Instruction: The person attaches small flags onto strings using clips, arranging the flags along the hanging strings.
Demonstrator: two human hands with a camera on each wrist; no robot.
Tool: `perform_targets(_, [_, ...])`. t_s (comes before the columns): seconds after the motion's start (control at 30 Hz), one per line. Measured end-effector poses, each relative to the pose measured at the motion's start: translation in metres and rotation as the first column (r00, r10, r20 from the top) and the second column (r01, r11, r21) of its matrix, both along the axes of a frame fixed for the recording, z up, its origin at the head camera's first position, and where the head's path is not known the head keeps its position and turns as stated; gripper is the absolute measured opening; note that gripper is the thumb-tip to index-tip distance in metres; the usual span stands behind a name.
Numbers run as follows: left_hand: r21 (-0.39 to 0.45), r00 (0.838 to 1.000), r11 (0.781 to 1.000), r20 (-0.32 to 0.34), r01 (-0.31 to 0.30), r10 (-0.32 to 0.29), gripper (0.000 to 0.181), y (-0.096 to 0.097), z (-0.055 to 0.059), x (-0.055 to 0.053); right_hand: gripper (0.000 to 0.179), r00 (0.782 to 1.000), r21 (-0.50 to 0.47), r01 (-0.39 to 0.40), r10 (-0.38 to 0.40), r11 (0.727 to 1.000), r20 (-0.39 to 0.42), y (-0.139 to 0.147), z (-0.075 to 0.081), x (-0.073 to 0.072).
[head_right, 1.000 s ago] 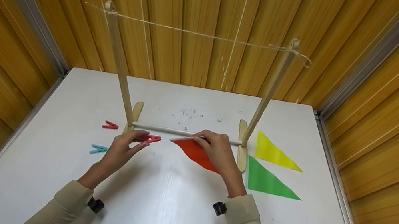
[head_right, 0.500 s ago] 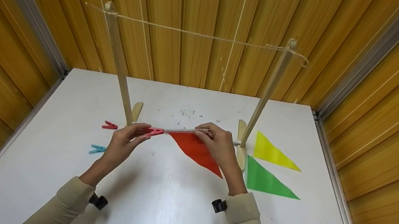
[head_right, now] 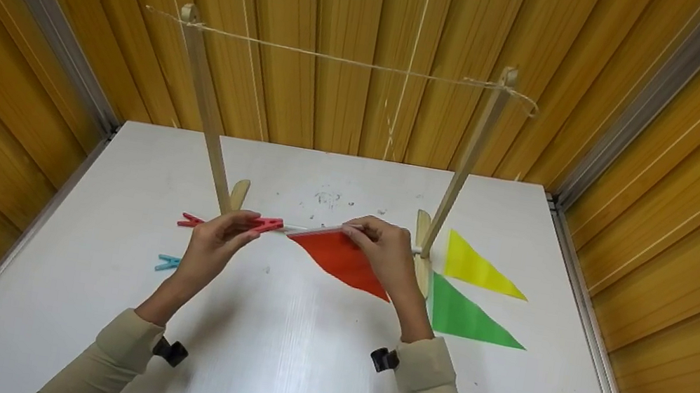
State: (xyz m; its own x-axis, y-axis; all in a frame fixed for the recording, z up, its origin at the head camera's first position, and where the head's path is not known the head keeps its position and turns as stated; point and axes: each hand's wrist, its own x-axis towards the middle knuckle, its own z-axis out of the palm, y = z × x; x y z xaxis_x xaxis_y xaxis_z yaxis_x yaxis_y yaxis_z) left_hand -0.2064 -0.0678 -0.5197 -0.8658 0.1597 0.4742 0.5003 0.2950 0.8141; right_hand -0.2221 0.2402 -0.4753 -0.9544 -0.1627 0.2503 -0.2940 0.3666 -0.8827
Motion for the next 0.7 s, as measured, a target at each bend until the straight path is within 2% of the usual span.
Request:
perform_targets(0.33, [0.01,0.999,1.0,-0.038,-0.003,0.003,0.031,-0.004,0.011,-0.004,0.017,1.0,-0.018,0.001,-0.001,1.0,-0.015,0.002,0.004,0.0])
perform_targets(0.7, [-0.03,0.995,0.999,-0.099,-0.01,0.007,0.03,-0.011,0.026,-0.006,0.02,1.0,-0.075,0.012,-0.012,0.997,-0.003,0.0,0.01,0.0])
